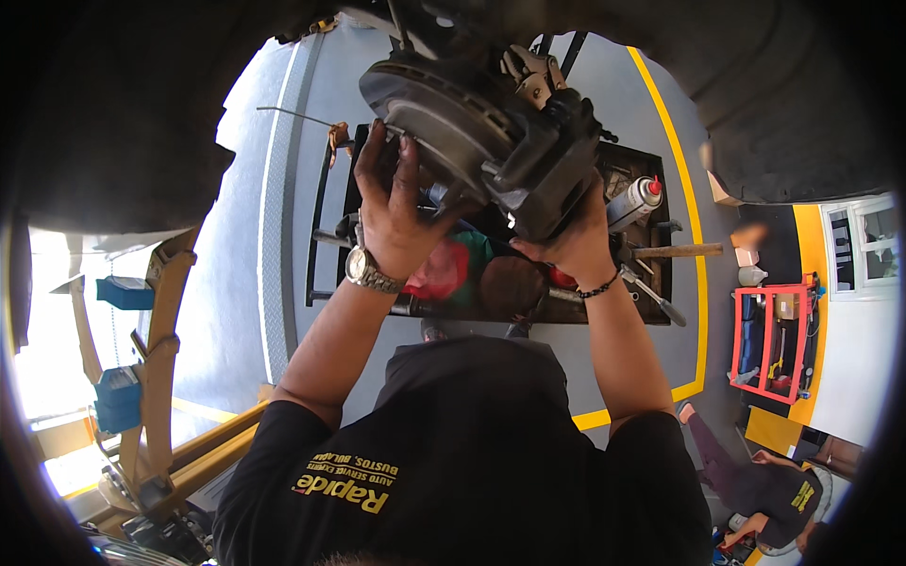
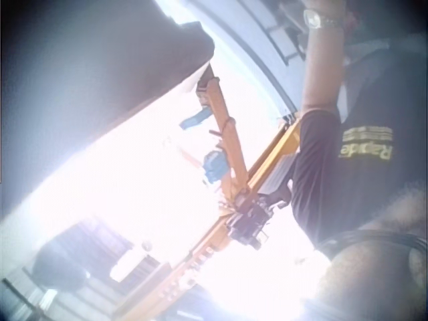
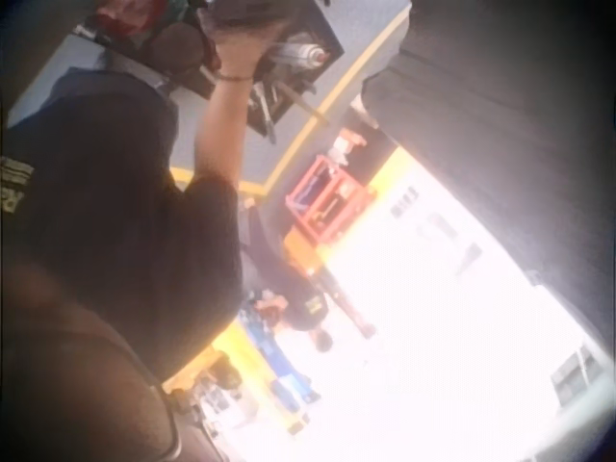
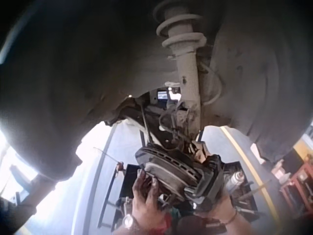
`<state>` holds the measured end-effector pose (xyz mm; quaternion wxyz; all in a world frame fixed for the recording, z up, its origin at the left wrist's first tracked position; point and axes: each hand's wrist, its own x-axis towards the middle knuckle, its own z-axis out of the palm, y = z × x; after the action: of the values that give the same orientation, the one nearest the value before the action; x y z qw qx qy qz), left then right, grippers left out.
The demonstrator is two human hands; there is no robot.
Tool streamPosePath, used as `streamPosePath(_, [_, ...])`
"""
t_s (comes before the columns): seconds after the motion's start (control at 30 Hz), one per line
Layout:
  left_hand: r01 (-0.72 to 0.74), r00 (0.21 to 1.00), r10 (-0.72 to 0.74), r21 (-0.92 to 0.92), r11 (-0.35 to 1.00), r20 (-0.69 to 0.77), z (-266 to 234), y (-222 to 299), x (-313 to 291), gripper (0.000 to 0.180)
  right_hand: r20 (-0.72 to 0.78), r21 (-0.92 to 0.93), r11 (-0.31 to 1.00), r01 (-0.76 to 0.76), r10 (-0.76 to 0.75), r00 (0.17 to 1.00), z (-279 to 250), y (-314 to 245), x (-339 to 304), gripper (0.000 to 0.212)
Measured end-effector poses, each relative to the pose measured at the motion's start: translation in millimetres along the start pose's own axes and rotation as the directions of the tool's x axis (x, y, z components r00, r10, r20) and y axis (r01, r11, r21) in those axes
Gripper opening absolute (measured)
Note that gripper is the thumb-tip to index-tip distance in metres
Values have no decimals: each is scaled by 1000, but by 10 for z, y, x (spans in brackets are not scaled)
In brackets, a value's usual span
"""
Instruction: The person removes a bolt from the brake caliper, cleans the caliper with a spray and cloth, and reassembles the brake components. The person handles the caliper, bolts, and cleaning materials throughout the task.
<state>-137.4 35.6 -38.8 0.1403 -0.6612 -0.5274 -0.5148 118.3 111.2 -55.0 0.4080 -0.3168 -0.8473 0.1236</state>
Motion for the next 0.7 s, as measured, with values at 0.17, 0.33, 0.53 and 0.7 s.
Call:
streamPosePath(0.17, [16, 1000, -19, -96, 995, -23, 1, -63, -18, 120, 64, 223, 973, -51, 38, 997, -109, 73, -39, 111])
streamPosePath(0.33, [8, 997, -16, -110, 994, -73, 6, -63, -3, 119, 347, 936, -177, -303, 337, 875, -252, 396, -108, 67])
streamPosePath(0.53, [-9, 996, 13, 46, 999, -85, 91, -57, -24, 116, 457, 571, 685, -452, 192, 868, -402, 707, 175, 38])
streamPosePath(0.7, [159, 987, -163, -178, 971, -11, 117, -23, -90, 118, 689, 473, 725, -501, 50, 723, -580, 730, 495, 37])
